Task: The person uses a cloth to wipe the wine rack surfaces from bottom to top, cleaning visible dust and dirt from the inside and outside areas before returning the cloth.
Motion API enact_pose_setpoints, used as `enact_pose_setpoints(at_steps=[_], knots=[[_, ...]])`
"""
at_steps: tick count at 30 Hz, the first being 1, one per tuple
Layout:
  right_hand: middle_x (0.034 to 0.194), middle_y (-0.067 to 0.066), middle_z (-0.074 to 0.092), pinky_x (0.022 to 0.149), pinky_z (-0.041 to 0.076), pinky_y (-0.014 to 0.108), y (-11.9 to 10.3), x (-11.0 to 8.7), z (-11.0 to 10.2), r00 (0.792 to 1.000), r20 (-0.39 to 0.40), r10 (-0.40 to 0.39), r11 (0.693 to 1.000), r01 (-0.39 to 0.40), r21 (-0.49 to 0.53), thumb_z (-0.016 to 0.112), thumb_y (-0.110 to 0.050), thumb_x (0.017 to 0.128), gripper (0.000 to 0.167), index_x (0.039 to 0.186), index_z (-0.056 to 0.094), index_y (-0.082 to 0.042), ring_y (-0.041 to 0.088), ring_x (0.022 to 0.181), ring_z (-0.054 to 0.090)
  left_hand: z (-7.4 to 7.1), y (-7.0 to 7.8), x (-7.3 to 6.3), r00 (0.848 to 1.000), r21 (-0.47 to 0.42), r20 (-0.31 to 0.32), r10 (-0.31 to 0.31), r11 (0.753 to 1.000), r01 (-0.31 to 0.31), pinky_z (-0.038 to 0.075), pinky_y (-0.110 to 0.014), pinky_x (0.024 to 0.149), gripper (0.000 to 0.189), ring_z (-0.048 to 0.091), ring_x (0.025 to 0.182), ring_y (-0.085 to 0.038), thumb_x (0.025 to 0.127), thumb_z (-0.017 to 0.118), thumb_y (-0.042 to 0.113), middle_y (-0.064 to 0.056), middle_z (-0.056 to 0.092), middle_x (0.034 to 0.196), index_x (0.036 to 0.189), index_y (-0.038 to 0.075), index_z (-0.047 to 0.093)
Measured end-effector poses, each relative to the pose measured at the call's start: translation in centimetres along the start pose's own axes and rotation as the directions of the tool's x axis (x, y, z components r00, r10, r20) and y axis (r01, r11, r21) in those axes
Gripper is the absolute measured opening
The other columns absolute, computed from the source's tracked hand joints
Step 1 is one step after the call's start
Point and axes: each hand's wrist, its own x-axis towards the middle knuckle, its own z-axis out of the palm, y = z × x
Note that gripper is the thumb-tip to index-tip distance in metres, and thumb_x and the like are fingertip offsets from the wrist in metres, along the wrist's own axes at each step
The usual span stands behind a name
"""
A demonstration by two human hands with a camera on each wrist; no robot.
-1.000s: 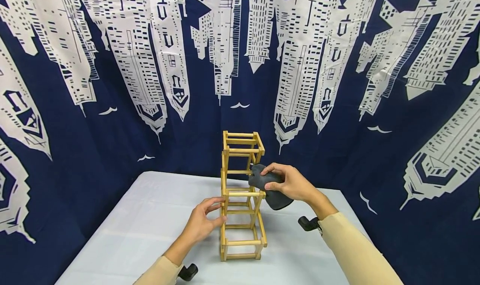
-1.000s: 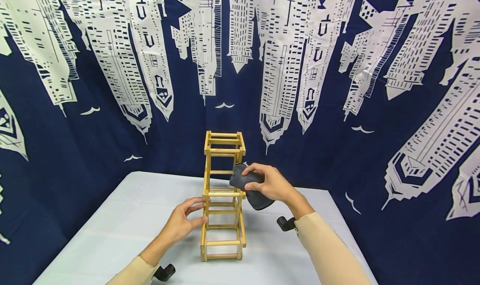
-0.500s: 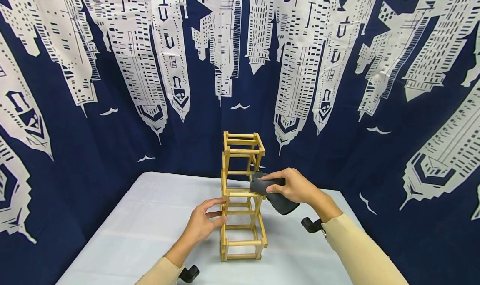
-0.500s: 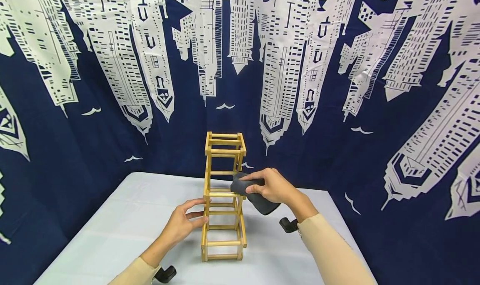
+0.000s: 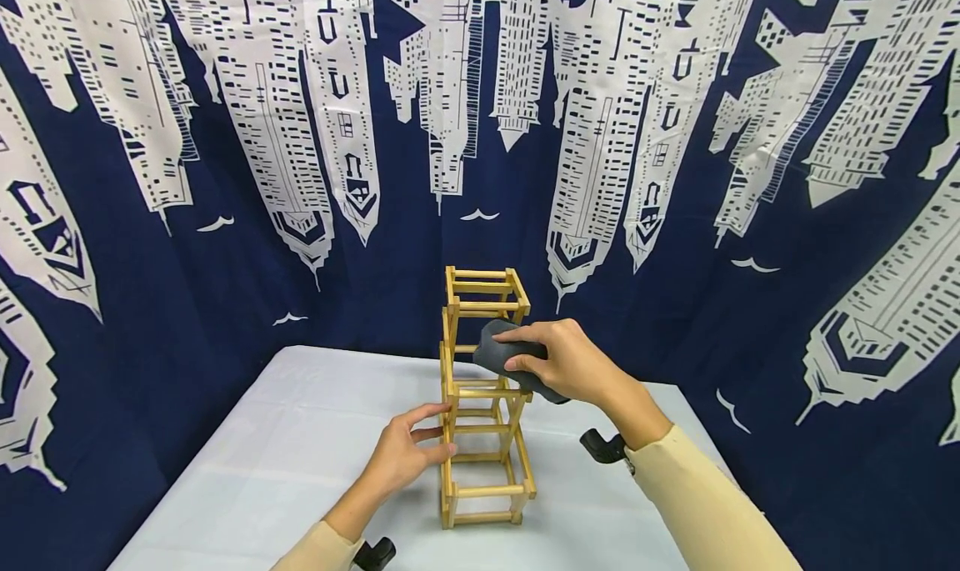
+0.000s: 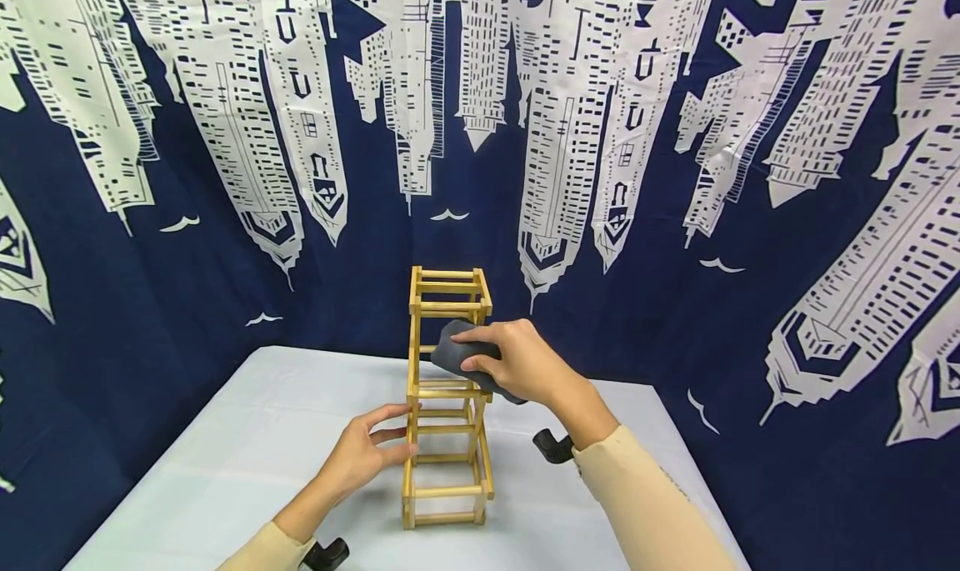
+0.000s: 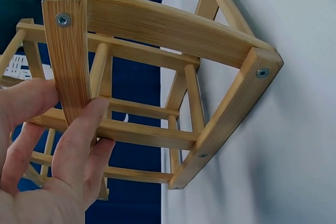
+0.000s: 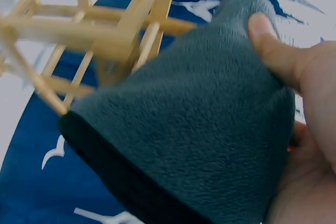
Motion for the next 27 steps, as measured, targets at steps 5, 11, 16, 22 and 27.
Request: enact_pose_setpoints(at_steps=[5, 11, 16, 22, 27], knots=[[0.123, 0.008, 0.09, 0.085, 0.07, 0.033, -1.7, 3.0, 2.4, 0.997, 0.035, -0.067, 0.993, 0.07, -0.098, 0.089, -0.021, 0.105, 0.039, 0.143, 0.084, -0.015, 0.014, 0.095, 0.082, 0.1, 0.1, -0.3, 0.999, 0.0, 0.02, -0.026, 1.0, 0.026, 0.074, -0.032, 0.091, 0.066, 0.074, 0.143, -0.052, 0.093, 0.094, -0.002, -0.03, 0.06, 0.17, 0.155, 0.008, 0.073], [0.116, 0.011, 0.09, 0.077, 0.064, 0.025, -2.2, 5.4, 5.3, 0.994, 0.1, -0.048, 0.989, 0.061, -0.134, 0.085, -0.021, 0.109, 0.037, 0.144, 0.083, -0.01, 0.013, 0.083, 0.078, 0.2, 0.2, -0.4, 0.998, -0.038, 0.019, -0.057, 0.998, 0.058, 0.076, -0.042, 0.086, 0.067, 0.071, 0.146, -0.053, 0.094, 0.092, -0.005, -0.033, 0.058, 0.17, 0.157, 0.008, 0.072], [0.115, 0.008, 0.09, 0.077, 0.062, 0.022, -2.4, 6.1, 4.7, 0.966, 0.256, -0.017, 1.0, 0.019, -0.004, 0.08, -0.022, 0.113, 0.035, 0.145, 0.082, -0.008, 0.007, 0.077, 0.073, 0.2, 0.4, -0.3, 0.997, -0.063, 0.013, -0.075, 0.995, 0.076, 0.077, -0.043, 0.084, 0.068, 0.07, 0.147, -0.053, 0.095, 0.092, -0.005, -0.033, 0.056, 0.172, 0.158, 0.008, 0.071], [0.14, 0.005, 0.086, 0.096, 0.069, 0.025, -2.7, 5.4, 2.6, 0.923, 0.377, -0.069, 0.997, 0.056, 0.046, 0.081, -0.022, 0.112, 0.033, 0.144, 0.083, -0.013, 0.011, 0.115, 0.084, 0.3, 0.5, -0.2, 0.997, -0.072, 0.007, -0.072, 0.995, 0.072, 0.077, -0.043, 0.083, 0.065, 0.072, 0.145, -0.051, 0.095, 0.091, -0.005, -0.035, 0.058, 0.169, 0.156, 0.004, 0.071], [0.141, 0.003, 0.086, 0.098, 0.068, 0.027, -3.1, 5.2, 2.2, 0.909, 0.412, -0.067, 0.998, 0.061, 0.027, 0.084, -0.022, 0.111, 0.033, 0.144, 0.084, -0.018, 0.014, 0.122, 0.083, 0.6, 0.3, -0.5, 0.996, -0.071, 0.023, -0.083, 0.994, 0.084, 0.077, -0.047, 0.085, 0.065, 0.072, 0.145, -0.05, 0.095, 0.091, -0.003, -0.035, 0.06, 0.168, 0.157, 0.004, 0.07]])
